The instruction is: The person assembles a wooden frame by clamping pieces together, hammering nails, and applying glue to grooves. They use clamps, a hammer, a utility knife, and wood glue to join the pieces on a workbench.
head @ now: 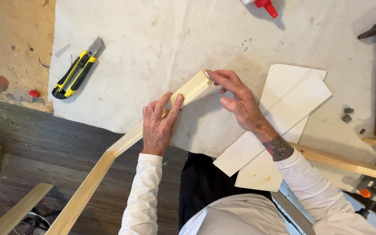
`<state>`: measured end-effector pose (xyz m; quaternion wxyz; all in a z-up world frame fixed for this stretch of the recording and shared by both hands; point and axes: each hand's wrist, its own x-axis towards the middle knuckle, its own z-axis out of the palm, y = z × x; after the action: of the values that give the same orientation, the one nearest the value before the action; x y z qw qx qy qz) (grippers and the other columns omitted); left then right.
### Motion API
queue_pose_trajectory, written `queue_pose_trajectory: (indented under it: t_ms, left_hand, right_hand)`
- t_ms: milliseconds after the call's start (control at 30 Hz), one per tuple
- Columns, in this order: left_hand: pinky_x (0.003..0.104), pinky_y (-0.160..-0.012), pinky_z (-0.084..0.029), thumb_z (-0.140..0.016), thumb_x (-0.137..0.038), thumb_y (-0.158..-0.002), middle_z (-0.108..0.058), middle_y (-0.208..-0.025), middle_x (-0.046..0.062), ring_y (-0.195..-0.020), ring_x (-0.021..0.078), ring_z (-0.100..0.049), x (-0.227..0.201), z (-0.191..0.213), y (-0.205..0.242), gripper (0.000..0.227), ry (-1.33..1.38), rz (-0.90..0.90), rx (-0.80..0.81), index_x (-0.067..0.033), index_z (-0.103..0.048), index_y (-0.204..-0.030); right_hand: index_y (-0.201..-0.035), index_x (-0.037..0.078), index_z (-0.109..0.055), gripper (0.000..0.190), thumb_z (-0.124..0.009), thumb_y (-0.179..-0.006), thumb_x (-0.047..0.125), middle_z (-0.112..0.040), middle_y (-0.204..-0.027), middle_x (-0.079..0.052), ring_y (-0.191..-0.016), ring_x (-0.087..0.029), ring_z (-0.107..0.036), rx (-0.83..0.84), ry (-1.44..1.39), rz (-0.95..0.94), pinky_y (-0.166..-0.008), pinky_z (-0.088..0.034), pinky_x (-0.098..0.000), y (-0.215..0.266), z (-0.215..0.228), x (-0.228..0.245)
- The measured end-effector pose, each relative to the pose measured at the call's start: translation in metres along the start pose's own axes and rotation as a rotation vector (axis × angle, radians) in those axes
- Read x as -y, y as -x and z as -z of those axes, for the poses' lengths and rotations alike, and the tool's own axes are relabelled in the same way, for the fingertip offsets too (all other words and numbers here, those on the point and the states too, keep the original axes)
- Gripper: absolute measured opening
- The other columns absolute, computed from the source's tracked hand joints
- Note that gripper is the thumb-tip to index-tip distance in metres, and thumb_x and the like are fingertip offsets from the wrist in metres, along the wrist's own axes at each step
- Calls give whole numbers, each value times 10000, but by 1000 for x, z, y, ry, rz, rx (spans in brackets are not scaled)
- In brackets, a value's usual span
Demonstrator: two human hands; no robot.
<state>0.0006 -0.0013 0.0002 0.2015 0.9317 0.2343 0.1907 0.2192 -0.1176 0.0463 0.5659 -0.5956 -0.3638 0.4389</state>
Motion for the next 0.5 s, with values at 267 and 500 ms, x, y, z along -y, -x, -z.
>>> queue_pose_trajectory:
  t_ms: [267, 500]
  left_hand:
    - [357, -796, -433, -580, -197, -990, -554, -1275, 107, -1014, 260, -583, 1, -1, -1, 407, -29, -4, 25, -273, -550, -1389]
    - [364, -799, -443, -574, -193, -992, -554, -1279, 115, -1019, 264, -592, 1, -3, 1, 419, -39, 4, 40, -282, -535, -1400]
  right_hand:
    - [-1442, 63, -472, 640, -529, -855, 309, -518, -1305, -189, -1166, -311, -507, 55, 435, 123, -1000, -392, -456, -3, 6, 5]
    - [-1455, 59, -463, 675, -543, -831, 305, -530, -1254, -167, -1136, -292, -511, 84, 615, 142, -998, -374, -436, -4, 8, 3]
